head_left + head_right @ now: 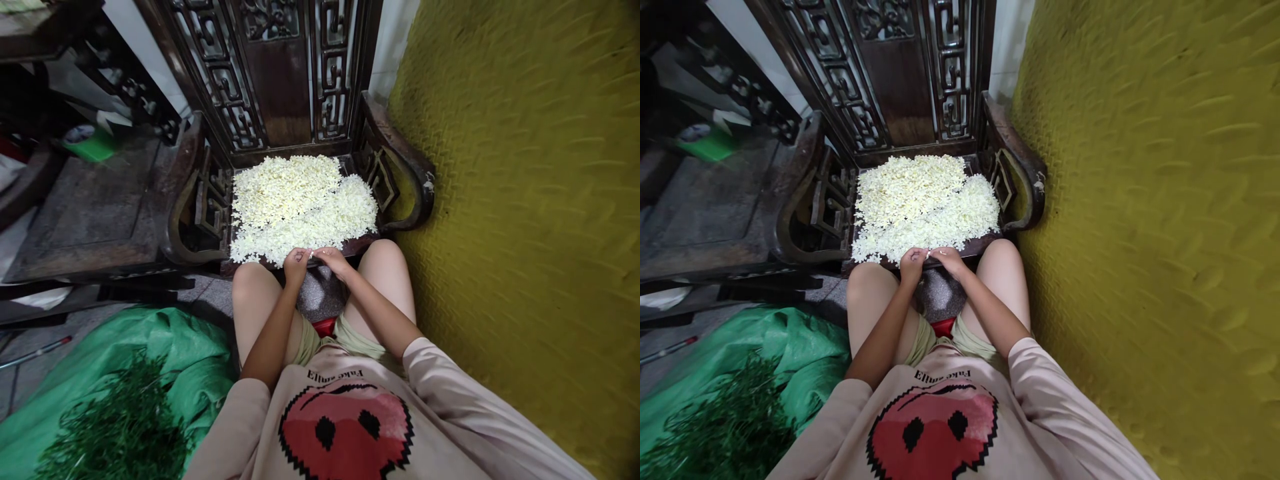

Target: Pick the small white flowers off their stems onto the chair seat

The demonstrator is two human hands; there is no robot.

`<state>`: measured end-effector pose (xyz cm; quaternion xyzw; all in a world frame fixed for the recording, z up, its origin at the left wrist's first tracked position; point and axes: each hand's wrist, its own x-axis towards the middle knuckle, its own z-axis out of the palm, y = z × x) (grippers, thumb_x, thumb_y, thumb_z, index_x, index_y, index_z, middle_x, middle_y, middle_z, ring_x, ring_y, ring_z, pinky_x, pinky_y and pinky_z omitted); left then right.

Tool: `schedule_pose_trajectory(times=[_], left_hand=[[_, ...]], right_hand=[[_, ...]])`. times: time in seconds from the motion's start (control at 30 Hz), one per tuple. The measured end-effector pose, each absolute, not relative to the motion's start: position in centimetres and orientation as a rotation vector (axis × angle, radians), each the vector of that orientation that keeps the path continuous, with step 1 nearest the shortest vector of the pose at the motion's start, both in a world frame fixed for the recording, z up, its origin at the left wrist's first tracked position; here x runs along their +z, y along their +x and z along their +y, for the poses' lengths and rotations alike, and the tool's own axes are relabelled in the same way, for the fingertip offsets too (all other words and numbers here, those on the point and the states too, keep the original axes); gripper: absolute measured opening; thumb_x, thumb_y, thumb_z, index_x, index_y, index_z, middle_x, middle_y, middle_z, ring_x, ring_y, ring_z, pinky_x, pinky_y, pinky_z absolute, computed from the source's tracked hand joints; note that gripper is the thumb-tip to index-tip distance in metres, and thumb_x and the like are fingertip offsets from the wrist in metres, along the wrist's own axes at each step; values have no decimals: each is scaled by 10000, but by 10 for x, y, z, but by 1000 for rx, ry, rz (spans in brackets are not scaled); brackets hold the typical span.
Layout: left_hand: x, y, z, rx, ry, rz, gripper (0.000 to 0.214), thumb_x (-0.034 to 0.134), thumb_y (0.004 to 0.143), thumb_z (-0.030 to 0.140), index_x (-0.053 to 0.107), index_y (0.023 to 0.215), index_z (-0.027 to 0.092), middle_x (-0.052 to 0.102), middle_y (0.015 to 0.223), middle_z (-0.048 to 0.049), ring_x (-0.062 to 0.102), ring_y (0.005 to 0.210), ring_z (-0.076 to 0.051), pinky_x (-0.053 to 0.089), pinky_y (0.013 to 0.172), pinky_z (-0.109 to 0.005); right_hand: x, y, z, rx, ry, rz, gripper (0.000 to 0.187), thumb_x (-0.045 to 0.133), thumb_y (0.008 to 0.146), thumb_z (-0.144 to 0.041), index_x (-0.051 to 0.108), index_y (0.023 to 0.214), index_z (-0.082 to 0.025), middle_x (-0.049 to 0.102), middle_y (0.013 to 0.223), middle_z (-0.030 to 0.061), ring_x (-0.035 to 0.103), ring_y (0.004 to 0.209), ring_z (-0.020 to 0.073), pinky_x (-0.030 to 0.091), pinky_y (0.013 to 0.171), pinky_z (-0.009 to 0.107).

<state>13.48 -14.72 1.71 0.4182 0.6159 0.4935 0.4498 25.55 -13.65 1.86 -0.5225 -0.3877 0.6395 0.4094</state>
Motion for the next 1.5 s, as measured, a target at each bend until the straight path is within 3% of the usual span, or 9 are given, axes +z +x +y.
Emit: schedule_pose_trajectory(times=[0.27, 0.67, 1.5], left_hand=[[21, 134, -150, 1228, 1274, 1482, 182, 625, 662, 335, 646, 758, 182, 613, 763, -36, 562, 707, -144, 439, 715, -276], [19, 133, -151, 1217, 1384, 1452, 156, 591, 701, 324, 666, 731, 191, 617, 754, -37, 565, 724, -150, 441, 726, -280], [8, 128, -143, 1076, 751, 1273, 284, 716, 525, 363, 648, 701, 151, 643, 651, -27, 584, 631, -138, 456, 710, -309]], right_hand=[[20, 259, -134, 1500, -1390, -981, 204, 600, 597, -357, 654, 667, -173, 647, 699, 14, 560, 715, 157, 408, 701, 267], [15, 262, -132, 1454, -1370, -1073, 188, 576, 604, -341, 624, 637, -163, 625, 690, 12, 556, 724, 153, 394, 766, 274], [15, 261, -135, 1471, -1333, -1125, 180, 611, 606, -331, 648, 662, -164, 619, 671, 7, 539, 670, 140, 393, 716, 266]])
